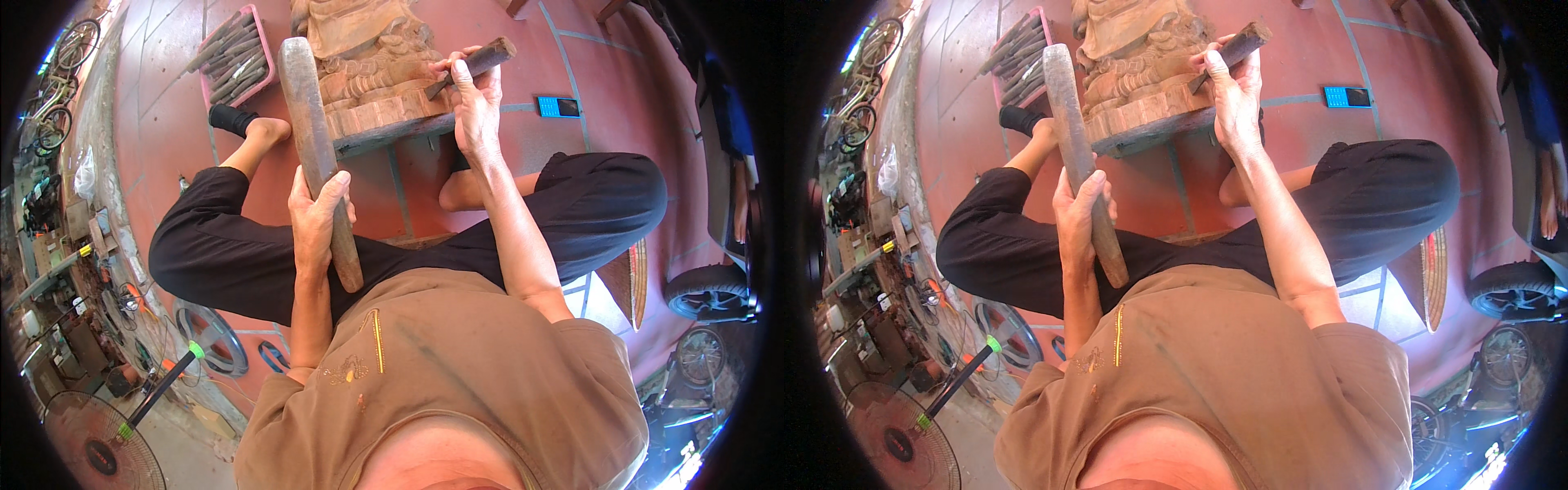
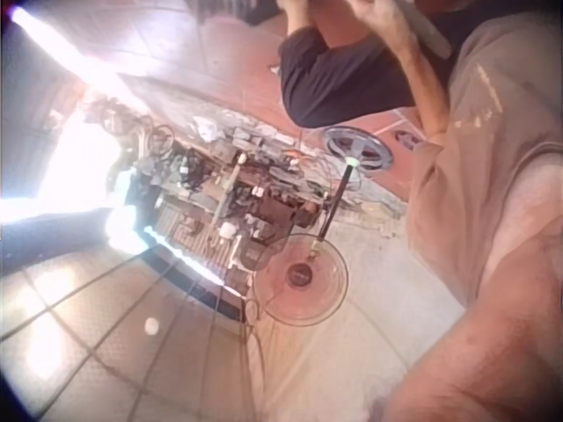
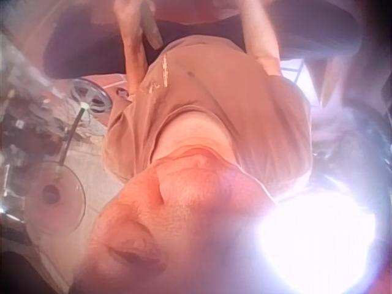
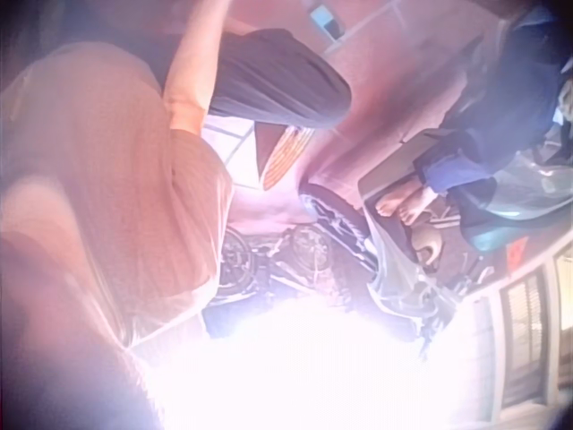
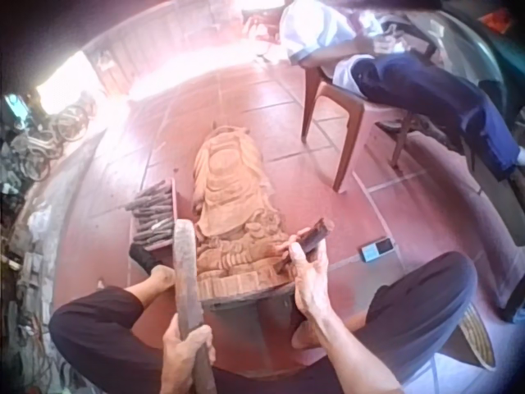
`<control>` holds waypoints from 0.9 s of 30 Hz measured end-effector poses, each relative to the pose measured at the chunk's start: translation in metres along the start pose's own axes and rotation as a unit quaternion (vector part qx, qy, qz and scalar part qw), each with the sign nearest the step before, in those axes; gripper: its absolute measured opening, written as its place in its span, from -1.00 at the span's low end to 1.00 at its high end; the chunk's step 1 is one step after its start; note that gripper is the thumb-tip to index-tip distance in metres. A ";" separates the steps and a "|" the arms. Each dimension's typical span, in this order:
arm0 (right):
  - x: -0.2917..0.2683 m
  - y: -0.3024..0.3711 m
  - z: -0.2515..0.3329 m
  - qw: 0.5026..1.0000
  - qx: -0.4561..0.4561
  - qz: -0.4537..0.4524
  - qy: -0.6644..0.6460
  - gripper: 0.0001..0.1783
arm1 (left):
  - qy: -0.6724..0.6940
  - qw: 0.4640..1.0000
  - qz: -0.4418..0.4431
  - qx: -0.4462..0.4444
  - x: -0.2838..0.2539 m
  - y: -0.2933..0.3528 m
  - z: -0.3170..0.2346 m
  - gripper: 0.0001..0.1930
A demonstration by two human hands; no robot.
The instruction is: The person carves a wooden sculpture using a chisel and mallet. They repeatedly strike the chisel to shape the wood, focusing on the base and lower sections of the piece.
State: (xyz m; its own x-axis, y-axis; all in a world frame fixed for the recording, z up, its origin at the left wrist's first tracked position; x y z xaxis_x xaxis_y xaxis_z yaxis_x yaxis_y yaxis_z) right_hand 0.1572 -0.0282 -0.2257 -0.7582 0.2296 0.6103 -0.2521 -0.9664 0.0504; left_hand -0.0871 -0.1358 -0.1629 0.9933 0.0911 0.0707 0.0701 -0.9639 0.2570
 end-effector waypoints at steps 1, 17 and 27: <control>-0.004 0.000 -0.003 1.000 0.000 -0.002 -0.009 -0.75 | -0.005 1.000 0.005 -0.001 0.001 0.001 -0.002 -0.59; -0.003 -0.004 -0.002 0.998 0.019 -0.010 -0.052 -0.81 | -0.308 0.899 0.203 0.236 0.036 -0.045 -0.144 -0.56; -0.007 0.000 -0.002 0.998 0.051 -0.005 -0.034 -0.75 | -0.471 0.787 0.324 0.231 0.099 -0.091 -0.182 -0.34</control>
State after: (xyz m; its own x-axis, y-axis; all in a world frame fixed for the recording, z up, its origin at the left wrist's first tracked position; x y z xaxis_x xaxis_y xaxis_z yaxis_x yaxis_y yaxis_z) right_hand 0.1612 -0.0294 -0.2311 -0.7131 0.2344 0.6607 -0.1943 -0.9716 0.1349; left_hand -0.0116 0.0064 -0.0043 0.4455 -0.4732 -0.7600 -0.6698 -0.7394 0.0678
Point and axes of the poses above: each hand's wrist, its own y-axis away from the middle knuckle, its own x-axis out of the palm, z = x × y, the point moved 4 cm from there along -y, towards the middle knuckle, and after that the axes turned 7 degrees about x, right-handed, at the moved point
